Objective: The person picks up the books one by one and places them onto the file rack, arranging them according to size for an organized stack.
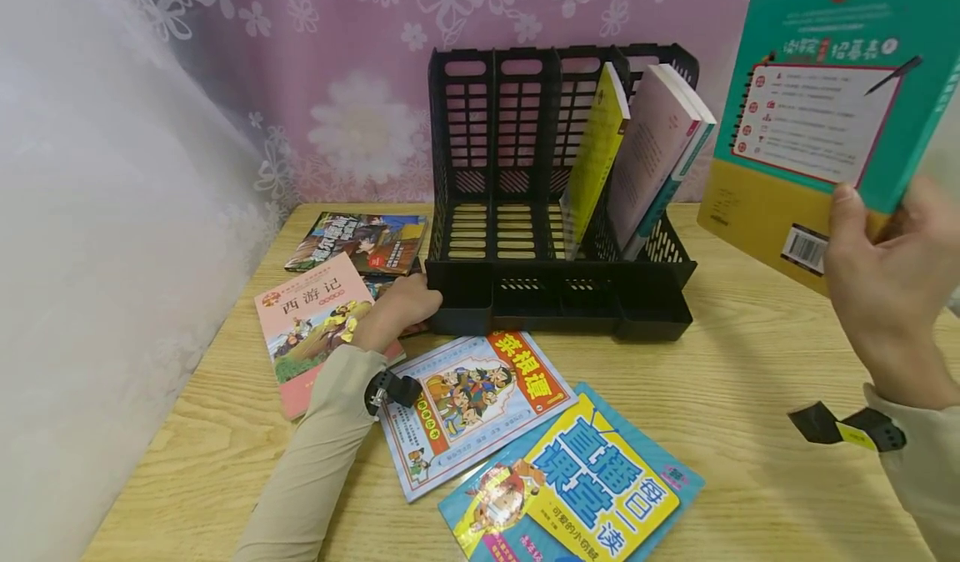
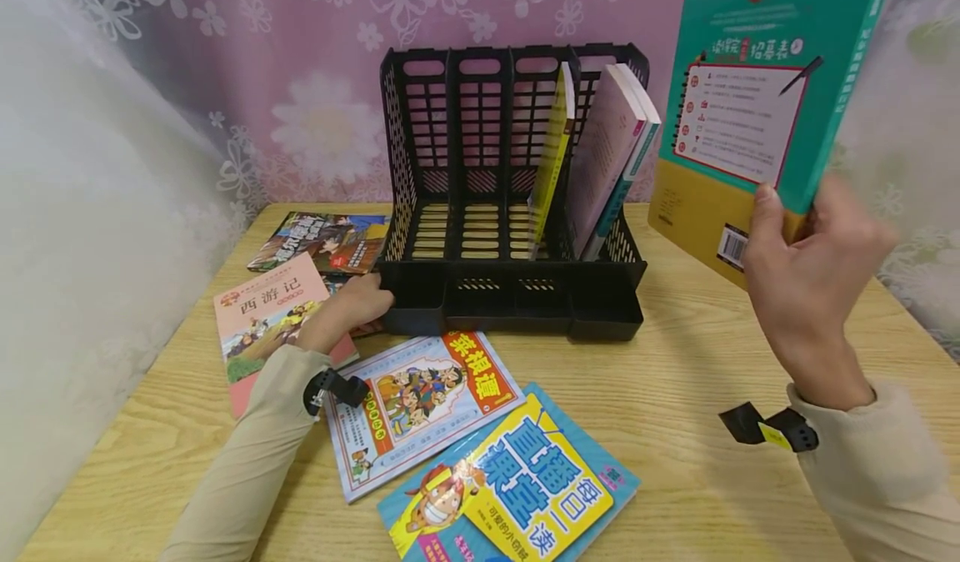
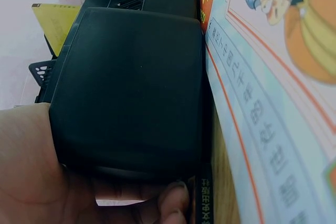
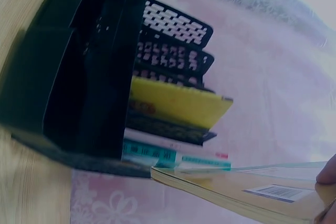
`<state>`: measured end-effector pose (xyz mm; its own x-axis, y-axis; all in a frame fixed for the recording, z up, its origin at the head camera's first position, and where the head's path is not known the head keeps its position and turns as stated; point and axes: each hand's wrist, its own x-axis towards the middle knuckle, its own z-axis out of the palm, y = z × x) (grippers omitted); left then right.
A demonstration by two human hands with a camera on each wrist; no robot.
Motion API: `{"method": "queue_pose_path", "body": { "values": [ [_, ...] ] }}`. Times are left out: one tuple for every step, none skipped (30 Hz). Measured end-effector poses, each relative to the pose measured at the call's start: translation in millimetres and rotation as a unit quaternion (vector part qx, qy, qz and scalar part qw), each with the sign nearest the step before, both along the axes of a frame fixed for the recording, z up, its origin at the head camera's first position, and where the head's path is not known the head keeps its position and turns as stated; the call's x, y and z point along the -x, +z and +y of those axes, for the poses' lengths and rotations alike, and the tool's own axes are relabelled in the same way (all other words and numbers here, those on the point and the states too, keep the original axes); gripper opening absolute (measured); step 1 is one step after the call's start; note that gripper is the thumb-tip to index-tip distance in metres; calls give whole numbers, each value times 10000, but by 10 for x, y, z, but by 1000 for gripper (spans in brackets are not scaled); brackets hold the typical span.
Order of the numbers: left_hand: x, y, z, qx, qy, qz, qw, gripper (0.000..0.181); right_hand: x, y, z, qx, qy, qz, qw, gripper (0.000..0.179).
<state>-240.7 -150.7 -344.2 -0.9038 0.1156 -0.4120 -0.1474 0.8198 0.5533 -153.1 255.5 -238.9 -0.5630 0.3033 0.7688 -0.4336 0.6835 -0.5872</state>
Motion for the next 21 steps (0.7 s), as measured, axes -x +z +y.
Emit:
{"method": "queue_pose_path", "body": {
  "values": [
    [0, -1, -3, 1, -8, 5, 10000, 65, -5, 5, -25, 62, 71, 87, 9999, 30],
    [-2, 0, -5, 14, -31, 27, 10000, 65, -13, 10, -50, 93, 63, 96, 9999, 30],
    [-2, 1, -7, 28, -57, 31, 10000, 65, -20, 13, -73, 104, 51, 114, 9999, 30],
    [-3, 1, -8, 33, -79, 40, 10000, 64, -26, 13, -95, 69, 48, 146, 9999, 30],
    [-3, 5, -10, 71, -112, 74, 9999, 64, -27, 13, -117, 89, 101, 185, 9997, 30],
    [-3, 8, -9, 102, -130, 99, 9998, 64, -28, 11, -137, 113, 150, 223, 9996, 30],
    [-4, 10, -6, 126, -144, 112, 9998, 64, -26, 9, -153, 142, 217, 280, 9993, 29],
    [-5, 11, -3, 143, -158, 126, 9997, 64, -24, 4, -168, 176, 272, 328, 9989, 29],
    [-6, 13, 1, 153, -155, 138, 9997, 64, -20, -2, -181, 201, 341, 395, 9984, 29],
    [-6, 13, 4, 158, -146, 152, 9997, 63, -17, -9, -192, 243, 402, 439, 9979, 29],
    [-6, 13, 6, 159, -138, 151, 9997, 63, -15, -15, -204, 347, 466, 463, 9972, 29],
    [-6, 10, 10, 140, -124, 130, 9997, 63, -13, -21, -214, 401, 485, 488, 9968, 29],
    [-6, 8, 11, 123, -105, 119, 9998, 63, -12, -26, -224, 438, 529, 509, 9963, 28],
    [-5, 6, 12, 111, -85, 124, 9998, 63, -11, -33, -237, 472, 556, 512, 9960, 28],
    [-4, 5, 11, 122, -87, 139, 9998, 63, -11, -40, -250, 487, 582, 501, 9959, 28],
    [-4, 3, 7, 124, -93, 132, 9998, 63, -9, -45, -263, 528, 630, 501, 9954, 28],
    [-5, 3, 4, 131, -100, 141, 9998, 63, -5, -48, -276, 546, 661, 513, 9950, 28],
    [-6, 3, 0, 131, -107, 154, 9997, 63, -1, -51, -289, 491, 650, 517, 9953, 28],
    [-6, 3, -2, 126, -109, 162, 9997, 64, 3, -54, -304, 465, 658, 520, 9954, 28],
    [-6, 4, -5, 121, -117, 166, 9997, 64, 7, -57, -318, 431, 659, 515, 9956, 28],
    [-6, 3, -8, 125, -130, 159, 9997, 64, 13, -58, -332, 410, 663, 518, 9956, 28]
  ]
}}
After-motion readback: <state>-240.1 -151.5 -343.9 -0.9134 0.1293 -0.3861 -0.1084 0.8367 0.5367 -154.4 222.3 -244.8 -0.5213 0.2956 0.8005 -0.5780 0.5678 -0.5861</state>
